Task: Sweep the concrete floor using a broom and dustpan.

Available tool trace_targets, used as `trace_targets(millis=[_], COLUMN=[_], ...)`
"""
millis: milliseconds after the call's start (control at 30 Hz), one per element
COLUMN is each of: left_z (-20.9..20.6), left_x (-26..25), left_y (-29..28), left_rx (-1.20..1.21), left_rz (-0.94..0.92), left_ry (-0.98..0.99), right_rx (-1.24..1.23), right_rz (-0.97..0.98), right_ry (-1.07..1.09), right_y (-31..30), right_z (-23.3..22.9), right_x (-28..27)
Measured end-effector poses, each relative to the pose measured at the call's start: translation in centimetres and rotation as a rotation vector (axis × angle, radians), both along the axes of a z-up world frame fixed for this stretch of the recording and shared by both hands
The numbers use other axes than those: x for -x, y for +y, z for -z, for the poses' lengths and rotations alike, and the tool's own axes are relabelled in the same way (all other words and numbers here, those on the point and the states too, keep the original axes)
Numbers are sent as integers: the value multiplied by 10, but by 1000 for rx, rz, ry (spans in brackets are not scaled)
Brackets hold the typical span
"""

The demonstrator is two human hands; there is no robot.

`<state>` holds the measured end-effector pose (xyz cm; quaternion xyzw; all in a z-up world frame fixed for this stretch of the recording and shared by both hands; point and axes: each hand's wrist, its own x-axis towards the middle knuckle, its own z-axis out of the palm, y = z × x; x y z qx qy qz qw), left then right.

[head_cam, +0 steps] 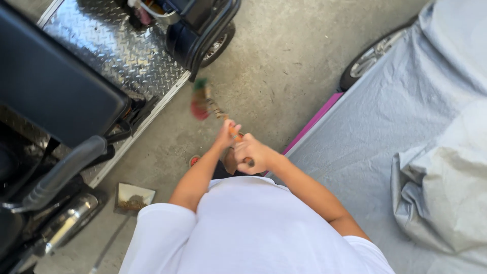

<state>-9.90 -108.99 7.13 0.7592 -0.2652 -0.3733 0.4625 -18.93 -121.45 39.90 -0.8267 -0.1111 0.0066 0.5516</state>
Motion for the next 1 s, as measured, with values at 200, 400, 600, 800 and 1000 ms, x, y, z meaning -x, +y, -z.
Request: trace_targets(millis=[200, 400, 600, 800, 1000], left_z=[-92, -139, -202, -181, -132], left_x=[9, 13, -14, -19, -3], left_y=[-81, -66, -24, 38, 102], left_rx=[-11, -5, -92, 80, -287], left_rz=[245, 421, 834, 1335, 1581], left_ry=[156, 23, 28, 212, 645], right_rx=[202, 79, -16, 87, 114], right_rz=[265, 549, 983, 1288, 1662], right_ry=[71, -71, -236, -273, -194], right_y=[-5, 32, 124, 214, 301], right_z=[-18, -73, -94, -95, -78], right_x=[30, 41, 22, -14, -15])
